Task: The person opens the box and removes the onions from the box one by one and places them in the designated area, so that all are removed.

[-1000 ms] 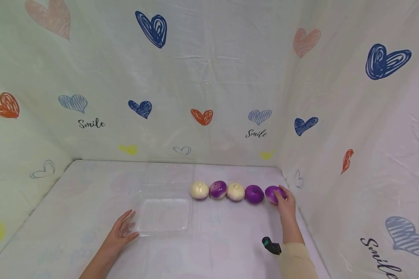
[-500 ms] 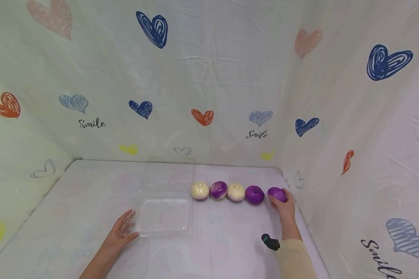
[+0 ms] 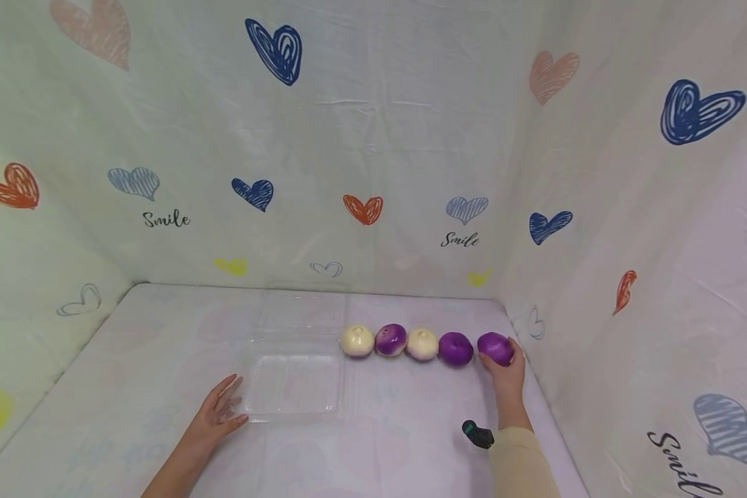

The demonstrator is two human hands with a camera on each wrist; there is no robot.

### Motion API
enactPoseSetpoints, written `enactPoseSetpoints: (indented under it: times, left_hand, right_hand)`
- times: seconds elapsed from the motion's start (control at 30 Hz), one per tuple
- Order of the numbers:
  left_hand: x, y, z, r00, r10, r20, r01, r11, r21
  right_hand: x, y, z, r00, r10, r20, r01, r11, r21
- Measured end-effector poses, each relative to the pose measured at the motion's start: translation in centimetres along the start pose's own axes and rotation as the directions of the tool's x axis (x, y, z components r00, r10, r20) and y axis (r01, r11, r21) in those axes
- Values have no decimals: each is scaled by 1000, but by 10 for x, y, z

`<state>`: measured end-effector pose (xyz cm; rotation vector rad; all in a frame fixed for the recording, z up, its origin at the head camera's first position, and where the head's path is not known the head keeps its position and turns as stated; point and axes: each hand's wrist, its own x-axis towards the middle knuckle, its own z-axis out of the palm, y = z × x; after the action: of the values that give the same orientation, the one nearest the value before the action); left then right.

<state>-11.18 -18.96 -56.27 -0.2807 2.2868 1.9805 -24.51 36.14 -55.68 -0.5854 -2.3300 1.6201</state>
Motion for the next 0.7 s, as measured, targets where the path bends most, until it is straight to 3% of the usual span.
enactPoseSetpoints:
  times: [0.33,0.5,0.7]
  left_hand:
    - [1,0,0,1000,21,6,-20,1000,-24]
    - [1,0,0,1000,23,6,-23,999,-37]
    - [0,2,0,1000,-10,6,10,1000,-25]
  right_hand:
    - [2,16,5,999,42,11,-42,998,-46]
    - [2,17,8,1000,27,13,-26,999,-37]
    - [2,15,10,1000,19,16,-19,999,-43]
